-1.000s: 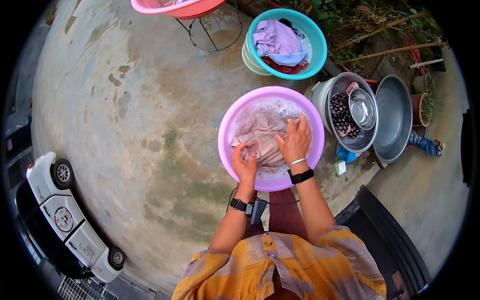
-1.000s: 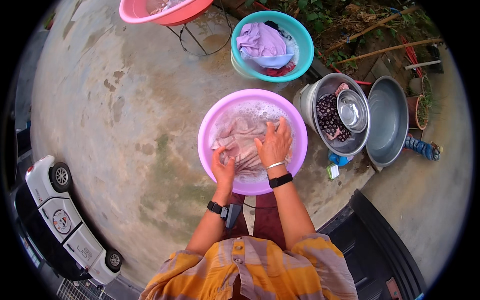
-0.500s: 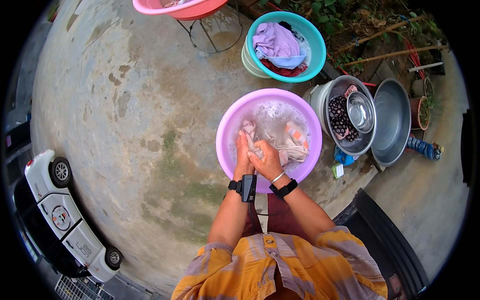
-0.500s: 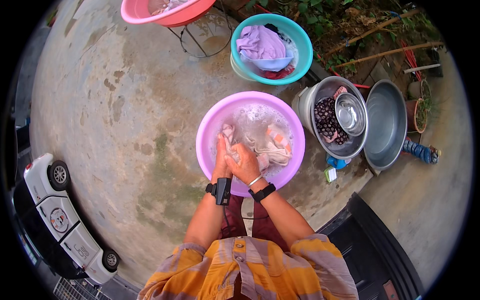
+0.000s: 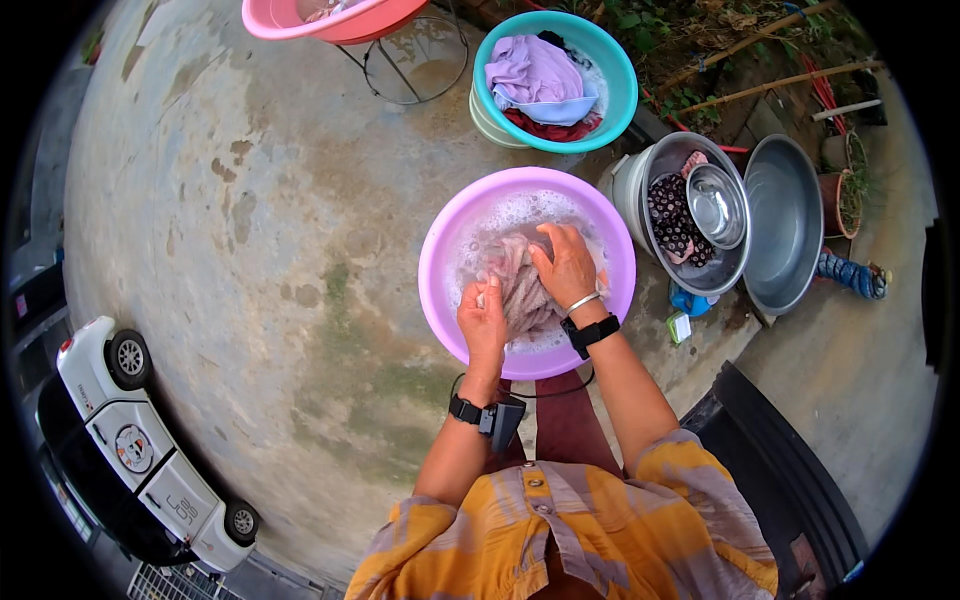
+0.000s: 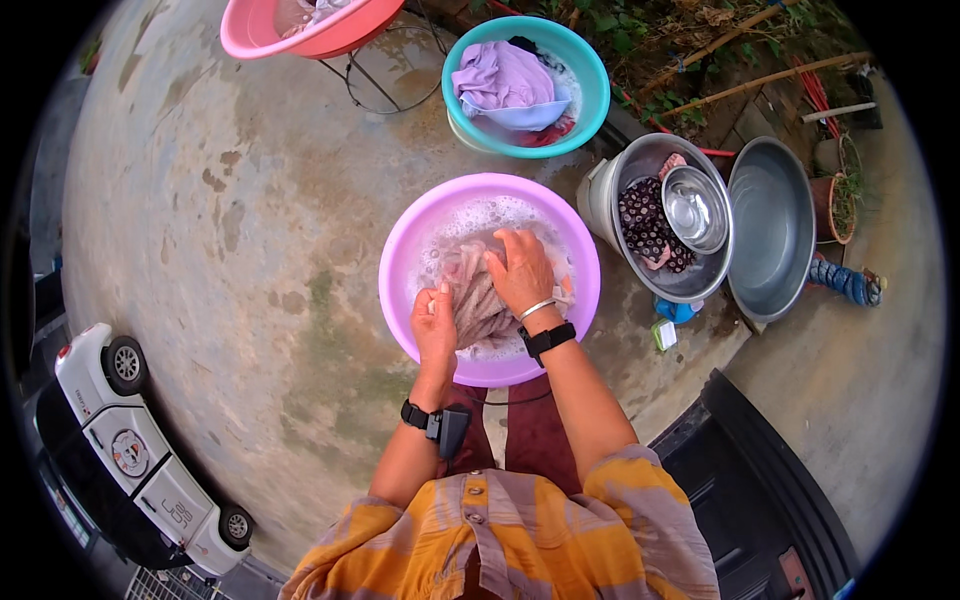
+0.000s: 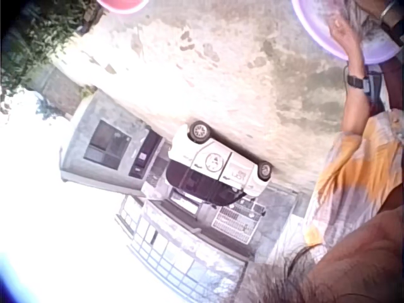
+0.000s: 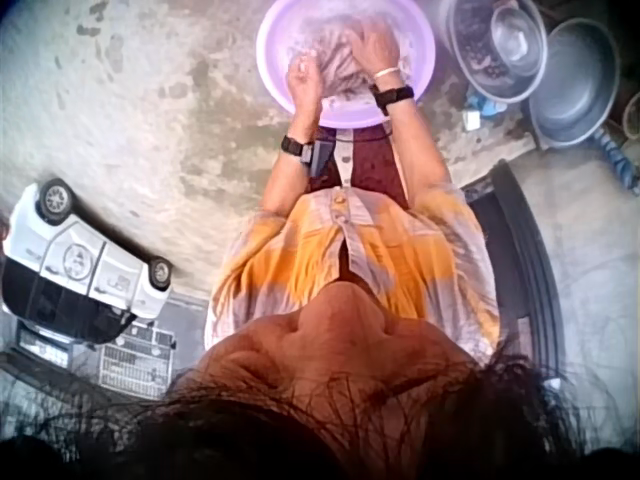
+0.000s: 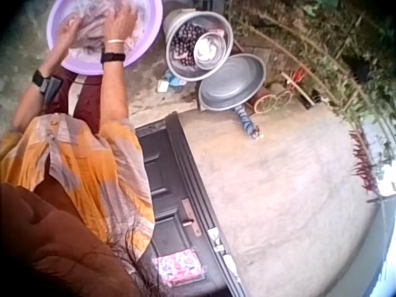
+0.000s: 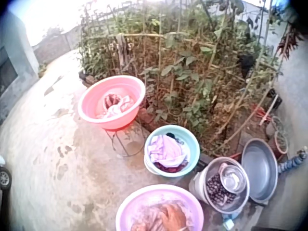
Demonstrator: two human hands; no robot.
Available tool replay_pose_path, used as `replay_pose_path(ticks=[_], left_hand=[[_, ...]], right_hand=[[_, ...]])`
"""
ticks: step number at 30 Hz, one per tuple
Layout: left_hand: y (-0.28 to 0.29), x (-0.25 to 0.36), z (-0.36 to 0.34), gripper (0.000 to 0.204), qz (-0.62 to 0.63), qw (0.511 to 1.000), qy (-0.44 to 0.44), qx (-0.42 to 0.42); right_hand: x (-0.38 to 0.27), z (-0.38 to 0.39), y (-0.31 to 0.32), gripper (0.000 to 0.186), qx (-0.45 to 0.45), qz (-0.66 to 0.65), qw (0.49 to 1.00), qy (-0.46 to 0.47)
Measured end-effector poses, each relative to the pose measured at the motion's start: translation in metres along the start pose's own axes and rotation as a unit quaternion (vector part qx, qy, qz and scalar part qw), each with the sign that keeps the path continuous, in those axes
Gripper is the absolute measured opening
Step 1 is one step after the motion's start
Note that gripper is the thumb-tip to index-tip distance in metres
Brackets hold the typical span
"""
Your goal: The person washes a hat by hand in a pink basin using soap and water.
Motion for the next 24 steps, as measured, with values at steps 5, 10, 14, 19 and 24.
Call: replay_pose_path(ticks=[5, 10, 14, 19, 24], left_hand=[[0.014, 0.057, 0.033, 0.044, -0.218, 0.932, -0.281, 0.073], [-0.020, -0.006, 0.040, 0.077, -0.243, 0.959, -0.142, 0.014], [-0.047, -0.048, 0.021, 0.073, -0.033, 0.998, 0.039, -0.041], [-0.085, -0.073, 0.004, 0.048, 0.348, 0.903, 0.194, -0.161], [-0.059, -0.100, -0.014, 0.043, 0.283, 0.950, 0.102, -0.080]], right_hand=[[0.037, 0.018, 0.007, 0.070, -0.081, 0.196, 0.977, -0.003], [0.055, 0.030, -0.019, 0.077, -0.133, 0.195, 0.969, -0.068], [0.058, 0.040, -0.013, 0.056, -0.102, -0.056, 0.980, -0.158], [0.022, 0.057, 0.012, 0.044, -0.073, -0.151, 0.981, -0.097], [0.001, 0.070, 0.011, 0.045, -0.083, -0.180, 0.980, -0.028]])
Point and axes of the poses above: each hand's wrist, its own z-axis away from the middle knuckle, its own y-axis out of the back of the hand, x = y × z, the point moved 9 cm from there along -z, towards the middle knuckle, and after that the axes turned 4 degrees about -y, right-handed, at the moved point
